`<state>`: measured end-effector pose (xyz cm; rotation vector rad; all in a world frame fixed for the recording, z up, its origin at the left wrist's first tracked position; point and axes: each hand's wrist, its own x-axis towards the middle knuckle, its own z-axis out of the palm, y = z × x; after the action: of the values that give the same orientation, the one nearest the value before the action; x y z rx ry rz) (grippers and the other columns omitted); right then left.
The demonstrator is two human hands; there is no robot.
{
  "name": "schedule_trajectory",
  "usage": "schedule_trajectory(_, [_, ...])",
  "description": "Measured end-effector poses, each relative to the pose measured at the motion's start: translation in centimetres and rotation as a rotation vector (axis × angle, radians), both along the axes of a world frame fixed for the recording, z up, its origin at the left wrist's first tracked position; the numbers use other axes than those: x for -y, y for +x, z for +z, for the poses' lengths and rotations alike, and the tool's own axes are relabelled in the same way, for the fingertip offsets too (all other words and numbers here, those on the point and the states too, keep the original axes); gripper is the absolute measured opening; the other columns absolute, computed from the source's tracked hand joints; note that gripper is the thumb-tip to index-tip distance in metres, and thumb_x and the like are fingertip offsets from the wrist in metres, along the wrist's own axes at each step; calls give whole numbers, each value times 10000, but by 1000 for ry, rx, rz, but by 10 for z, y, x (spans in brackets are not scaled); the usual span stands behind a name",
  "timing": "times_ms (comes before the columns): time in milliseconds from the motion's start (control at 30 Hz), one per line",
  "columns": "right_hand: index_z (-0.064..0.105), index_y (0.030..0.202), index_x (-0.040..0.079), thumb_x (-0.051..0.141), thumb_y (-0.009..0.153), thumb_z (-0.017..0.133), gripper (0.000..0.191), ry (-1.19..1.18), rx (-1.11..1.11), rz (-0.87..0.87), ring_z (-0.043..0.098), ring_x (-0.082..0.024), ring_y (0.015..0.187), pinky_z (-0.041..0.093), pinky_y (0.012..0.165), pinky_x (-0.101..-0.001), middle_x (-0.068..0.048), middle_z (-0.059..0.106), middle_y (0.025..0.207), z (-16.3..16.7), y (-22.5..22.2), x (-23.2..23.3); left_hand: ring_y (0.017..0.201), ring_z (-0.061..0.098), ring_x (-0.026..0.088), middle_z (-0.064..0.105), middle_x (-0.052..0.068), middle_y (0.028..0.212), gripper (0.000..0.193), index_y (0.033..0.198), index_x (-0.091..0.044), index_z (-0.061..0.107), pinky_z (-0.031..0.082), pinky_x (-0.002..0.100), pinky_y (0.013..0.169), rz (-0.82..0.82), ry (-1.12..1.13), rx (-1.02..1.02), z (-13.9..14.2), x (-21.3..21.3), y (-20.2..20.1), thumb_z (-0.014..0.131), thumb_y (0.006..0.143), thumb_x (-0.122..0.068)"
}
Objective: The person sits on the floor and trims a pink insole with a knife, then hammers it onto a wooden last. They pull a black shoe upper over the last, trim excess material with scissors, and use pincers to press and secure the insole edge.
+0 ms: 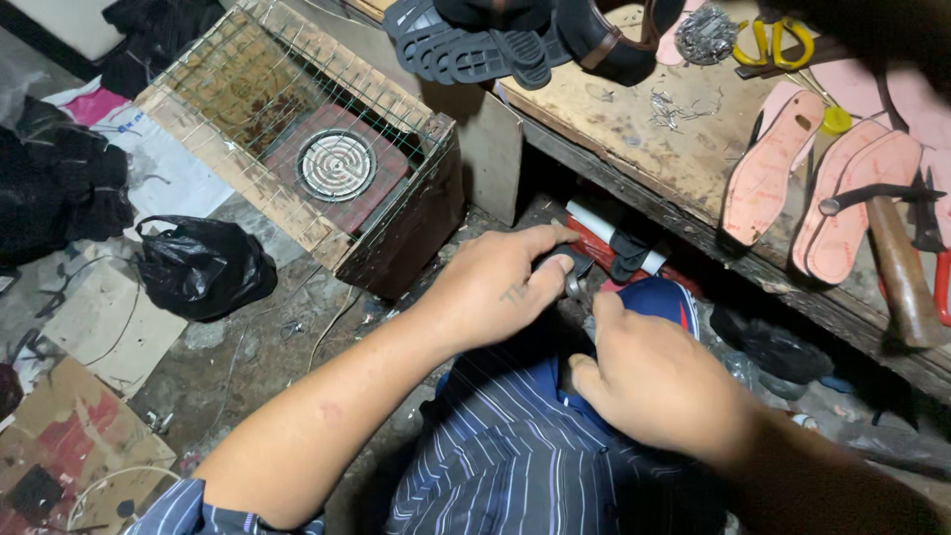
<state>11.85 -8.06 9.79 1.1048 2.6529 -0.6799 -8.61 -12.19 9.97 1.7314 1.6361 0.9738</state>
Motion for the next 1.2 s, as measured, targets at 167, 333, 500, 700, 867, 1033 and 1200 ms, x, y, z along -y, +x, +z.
schedule_trajectory(167, [673, 994, 37, 255, 896, 613, 246, -550, -357, -47, 730, -360, 793, 587, 753, -428, -184, 724, 810, -11, -8, -17, 844, 724, 380, 746, 179, 864, 349, 1152, -123, 719, 557, 488, 778, 76, -117, -46, 0, 3, 3, 553, 906, -306])
schedule_trajectory(333, [569, 1142, 34, 234, 952, 544, 277, -423, -300, -120, 648, -461, 946, 510, 838, -500, -233, 682, 996, -12, 5, -15, 819, 698, 404, 739, 169, 903, 309, 1109, -105, 691, 528, 543, 740, 115, -17, -219, -5, 5, 16, 561, 902, -294])
schedule_trajectory(500, [553, 1214, 73, 285, 887, 572, 391, -223, -185, -83, 640, -433, 1055, 500, 881, -493, -225, 691, 1085, 4, 14, -22, 787, 698, 390, 718, 157, 893, 269, 1049, -82, 651, 535, 545, 705, 73, -16, -354, -8, 6, 26, 566, 919, -302])
schedule_trajectory(700, [618, 1099, 84, 358, 937, 595, 319, -134, -118, -179, 690, -437, 918, 535, 795, -514, -227, 724, 910, -7, 21, -20, 776, 688, 394, 718, 149, 883, 275, 1051, -80, 653, 532, 543, 682, 84, -3, -345, -9, 8, 29, 574, 900, -295])
schedule_trajectory(867, [629, 1068, 36, 263, 926, 613, 268, 130, -707, -195, 683, -455, 820, 538, 686, -513, -243, 706, 876, -54, -9, -8, 816, 701, 379, 734, 146, 921, 272, 1115, -115, 670, 535, 521, 704, 96, 32, -230, -12, 3, 12, 555, 920, -265])
schedule_trajectory(1033, [593, 1125, 11, 202, 862, 659, 331, 205, -369, -136, 672, -426, 892, 516, 762, -523, -225, 692, 937, -46, -8, -13, 825, 700, 380, 736, 144, 945, 273, 1143, -115, 665, 538, 513, 698, 110, 69, -208, -13, 2, 6, 552, 932, -244])
schedule_trajectory(1200, [468, 1368, -122, 133, 784, 651, 664, 507, -189, 90, 656, -385, 940, 494, 905, -489, -215, 641, 987, -17, -3, -17, 792, 703, 371, 732, 146, 935, 282, 1152, -101, 652, 543, 504, 685, 108, 65, -256, -14, 2, 10, 550, 931, -243])
